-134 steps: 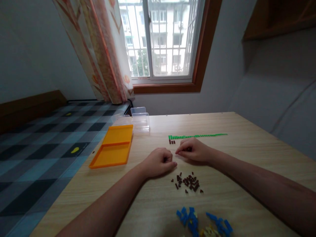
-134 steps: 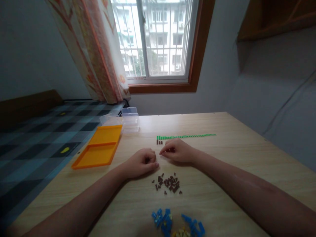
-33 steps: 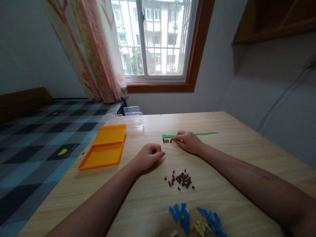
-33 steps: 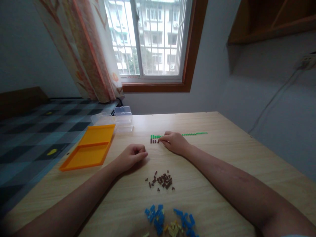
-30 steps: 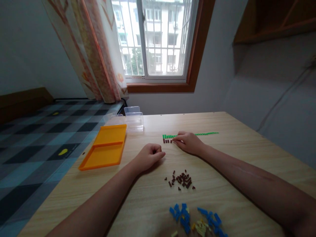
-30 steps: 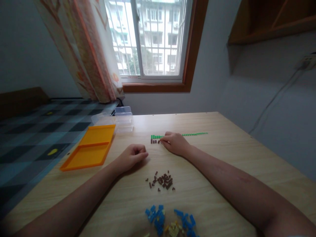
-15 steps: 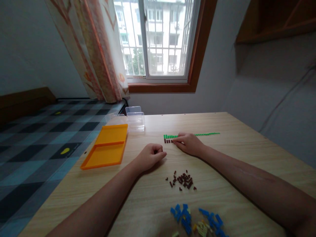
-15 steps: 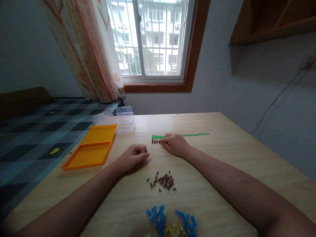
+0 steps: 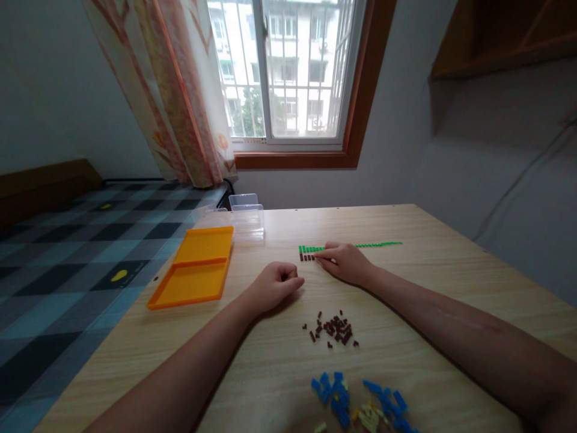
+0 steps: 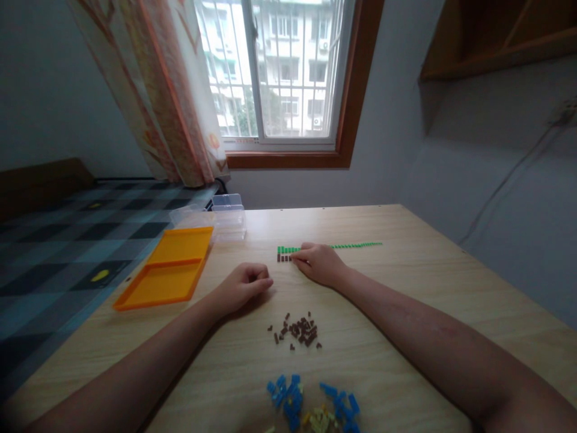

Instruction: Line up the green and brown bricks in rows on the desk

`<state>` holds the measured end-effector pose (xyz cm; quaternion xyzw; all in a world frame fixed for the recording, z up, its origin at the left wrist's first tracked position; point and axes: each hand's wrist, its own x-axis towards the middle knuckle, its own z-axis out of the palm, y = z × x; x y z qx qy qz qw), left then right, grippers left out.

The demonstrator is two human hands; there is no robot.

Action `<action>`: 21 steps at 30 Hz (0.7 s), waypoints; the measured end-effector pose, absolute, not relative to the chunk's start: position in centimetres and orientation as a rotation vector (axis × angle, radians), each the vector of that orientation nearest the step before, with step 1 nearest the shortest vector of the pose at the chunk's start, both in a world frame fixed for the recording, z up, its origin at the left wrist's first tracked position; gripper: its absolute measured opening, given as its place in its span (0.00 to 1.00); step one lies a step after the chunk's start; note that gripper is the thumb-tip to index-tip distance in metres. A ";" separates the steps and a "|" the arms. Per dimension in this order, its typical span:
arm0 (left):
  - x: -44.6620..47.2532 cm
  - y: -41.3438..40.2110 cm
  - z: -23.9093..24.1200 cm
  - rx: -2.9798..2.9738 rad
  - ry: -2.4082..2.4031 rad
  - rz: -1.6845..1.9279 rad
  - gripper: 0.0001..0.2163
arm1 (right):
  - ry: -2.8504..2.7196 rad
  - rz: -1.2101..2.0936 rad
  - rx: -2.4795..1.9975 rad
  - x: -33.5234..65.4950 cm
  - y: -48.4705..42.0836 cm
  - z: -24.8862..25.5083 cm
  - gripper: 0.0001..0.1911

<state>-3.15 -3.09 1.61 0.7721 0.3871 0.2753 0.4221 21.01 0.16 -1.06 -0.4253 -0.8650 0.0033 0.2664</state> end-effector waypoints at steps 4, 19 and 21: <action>-3.1 -3.1 1.6 1.937 0.969 0.691 0.16 | -2.373 -0.007 -1.152 20.9 0.1 -1.0 0.12; -0.7 -6.1 3.5 2.399 0.734 0.591 0.08 | -2.147 0.128 -1.081 21.7 0.8 -1.1 0.10; 0.4 -7.5 4.3 2.554 0.628 0.478 0.06 | -2.148 0.136 -1.080 21.6 0.8 -1.1 0.09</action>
